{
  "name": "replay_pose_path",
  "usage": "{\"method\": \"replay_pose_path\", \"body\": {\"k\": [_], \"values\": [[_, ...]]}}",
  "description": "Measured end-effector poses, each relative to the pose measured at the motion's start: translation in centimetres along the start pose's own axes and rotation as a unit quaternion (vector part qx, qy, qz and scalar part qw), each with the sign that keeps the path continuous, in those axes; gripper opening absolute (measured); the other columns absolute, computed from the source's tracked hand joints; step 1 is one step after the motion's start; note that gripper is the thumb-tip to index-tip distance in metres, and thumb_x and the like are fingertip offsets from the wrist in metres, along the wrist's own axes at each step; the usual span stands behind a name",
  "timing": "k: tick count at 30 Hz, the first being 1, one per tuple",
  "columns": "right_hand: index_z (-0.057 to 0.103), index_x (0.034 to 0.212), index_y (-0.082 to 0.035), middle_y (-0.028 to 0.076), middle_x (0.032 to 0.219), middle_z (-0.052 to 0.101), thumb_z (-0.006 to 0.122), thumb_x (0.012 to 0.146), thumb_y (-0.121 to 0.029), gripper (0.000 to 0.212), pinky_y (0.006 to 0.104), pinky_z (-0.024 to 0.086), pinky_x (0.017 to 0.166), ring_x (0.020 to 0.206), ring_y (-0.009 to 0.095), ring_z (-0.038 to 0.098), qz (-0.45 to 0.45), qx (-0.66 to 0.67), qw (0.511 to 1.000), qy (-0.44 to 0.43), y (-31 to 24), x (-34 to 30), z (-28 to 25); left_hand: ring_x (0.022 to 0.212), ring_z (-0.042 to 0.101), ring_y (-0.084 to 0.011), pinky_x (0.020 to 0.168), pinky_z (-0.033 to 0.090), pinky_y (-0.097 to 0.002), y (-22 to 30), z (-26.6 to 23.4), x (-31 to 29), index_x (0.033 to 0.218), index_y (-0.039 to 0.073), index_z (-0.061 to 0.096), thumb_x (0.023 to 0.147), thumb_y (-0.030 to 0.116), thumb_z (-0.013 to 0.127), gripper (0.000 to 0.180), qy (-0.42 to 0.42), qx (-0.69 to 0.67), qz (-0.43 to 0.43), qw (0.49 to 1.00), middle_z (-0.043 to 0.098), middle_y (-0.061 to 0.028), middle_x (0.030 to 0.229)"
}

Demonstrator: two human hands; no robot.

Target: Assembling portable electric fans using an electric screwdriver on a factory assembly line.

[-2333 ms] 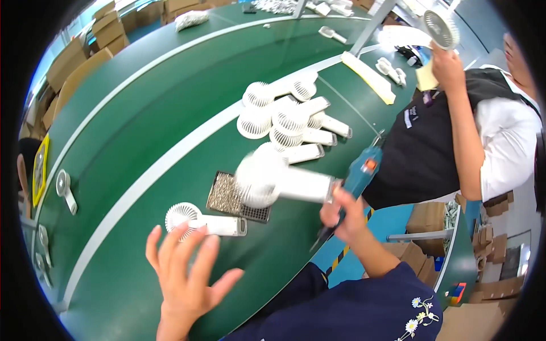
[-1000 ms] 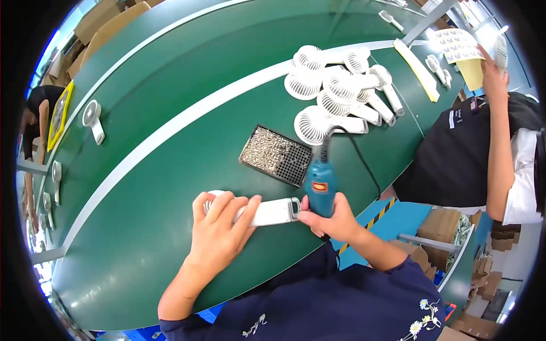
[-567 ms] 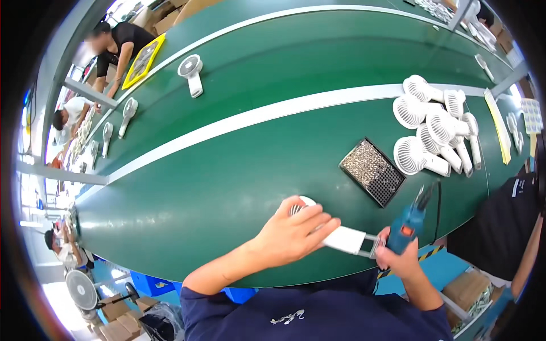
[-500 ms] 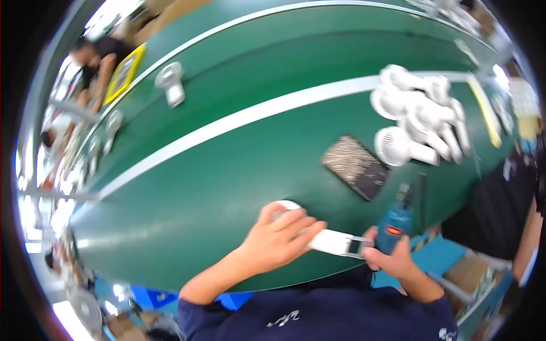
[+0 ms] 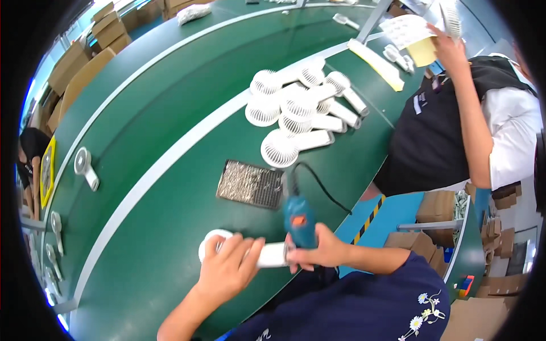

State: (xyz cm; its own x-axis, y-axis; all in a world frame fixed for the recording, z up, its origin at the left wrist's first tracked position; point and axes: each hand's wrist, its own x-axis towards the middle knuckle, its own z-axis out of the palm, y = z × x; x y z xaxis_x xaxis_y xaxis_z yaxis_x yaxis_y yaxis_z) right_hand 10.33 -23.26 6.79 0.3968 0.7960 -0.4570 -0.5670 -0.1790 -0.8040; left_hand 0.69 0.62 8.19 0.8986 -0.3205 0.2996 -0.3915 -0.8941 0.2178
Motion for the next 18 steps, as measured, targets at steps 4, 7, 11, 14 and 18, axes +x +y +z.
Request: {"method": "replay_pose_path", "body": {"k": [4, 7, 11, 14, 18], "values": [[0.058, 0.103, -0.001, 0.012, 0.077, 0.066, 0.07, 0.091, -0.008, 0.018, 0.0247, 0.045, 0.049, 0.058, 0.014, 0.063, -0.091, -0.09, 0.985, 0.116, -0.3, -0.3, 0.3, 0.102, 0.059, -0.0197, 0.093, 0.037, -0.0463, 0.6, 0.5, 0.3, 0.12, 0.008, 0.066, 0.075, 0.025, 0.073, 0.049, 0.03, 0.044, 0.001, 0.999, 0.063, -0.003, 0.105], [0.06, 0.102, -0.003, 0.013, 0.076, 0.066, 0.069, 0.092, -0.01, 0.015, 0.0242, 0.043, 0.048, 0.055, 0.012, 0.059, -0.121, 0.054, 0.982, 0.131, -0.1, 0.8, -1.0, 0.113, 0.055, -0.0225, 0.103, 0.032, -0.0528, 0.6, -0.7, 0.9, 0.121, 0.016, 0.067, 0.082, 0.03, 0.07, 0.041, 0.05, 0.13, -0.005, 0.99, 0.063, -0.0038, 0.114], [0.059, 0.096, -0.006, 0.011, 0.078, 0.065, 0.068, 0.091, -0.013, 0.012, 0.0245, 0.041, 0.045, 0.058, 0.018, 0.063, -0.283, 0.233, 0.887, 0.281, -2.3, 0.4, -6.2, 0.132, 0.038, -0.0373, 0.108, 0.026, -0.0593, 0.0, -2.6, 1.5, 0.116, 0.017, 0.067, 0.08, 0.036, 0.078, 0.043, 0.217, 0.087, -0.077, 0.969, 0.054, -0.0125, 0.137], [0.062, 0.099, -0.007, 0.006, 0.086, 0.067, 0.066, 0.094, -0.011, 0.008, 0.0241, 0.044, 0.048, 0.083, 0.015, 0.069, -0.358, 0.374, 0.774, 0.365, -5.3, 2.3, -11.8, 0.131, 0.04, -0.0384, 0.106, 0.029, -0.0571, -1.5, -1.1, -0.3, 0.119, 0.012, 0.066, 0.077, 0.029, 0.08, 0.047, 0.203, 0.017, -0.095, 0.974, 0.054, -0.0136, 0.135], [0.058, 0.101, -0.005, 0.006, 0.093, 0.066, 0.065, 0.093, -0.009, 0.011, 0.0237, 0.048, 0.053, 0.091, 0.016, 0.068, -0.428, 0.41, 0.714, 0.373, -9.1, 4.7, -22.1, 0.13, 0.042, -0.0396, 0.106, 0.032, -0.0524, -1.5, 1.0, -1.8, 0.123, 0.007, 0.063, 0.072, 0.014, 0.08, 0.054, 0.127, -0.045, -0.111, 0.985, 0.055, -0.0132, 0.133]]}}
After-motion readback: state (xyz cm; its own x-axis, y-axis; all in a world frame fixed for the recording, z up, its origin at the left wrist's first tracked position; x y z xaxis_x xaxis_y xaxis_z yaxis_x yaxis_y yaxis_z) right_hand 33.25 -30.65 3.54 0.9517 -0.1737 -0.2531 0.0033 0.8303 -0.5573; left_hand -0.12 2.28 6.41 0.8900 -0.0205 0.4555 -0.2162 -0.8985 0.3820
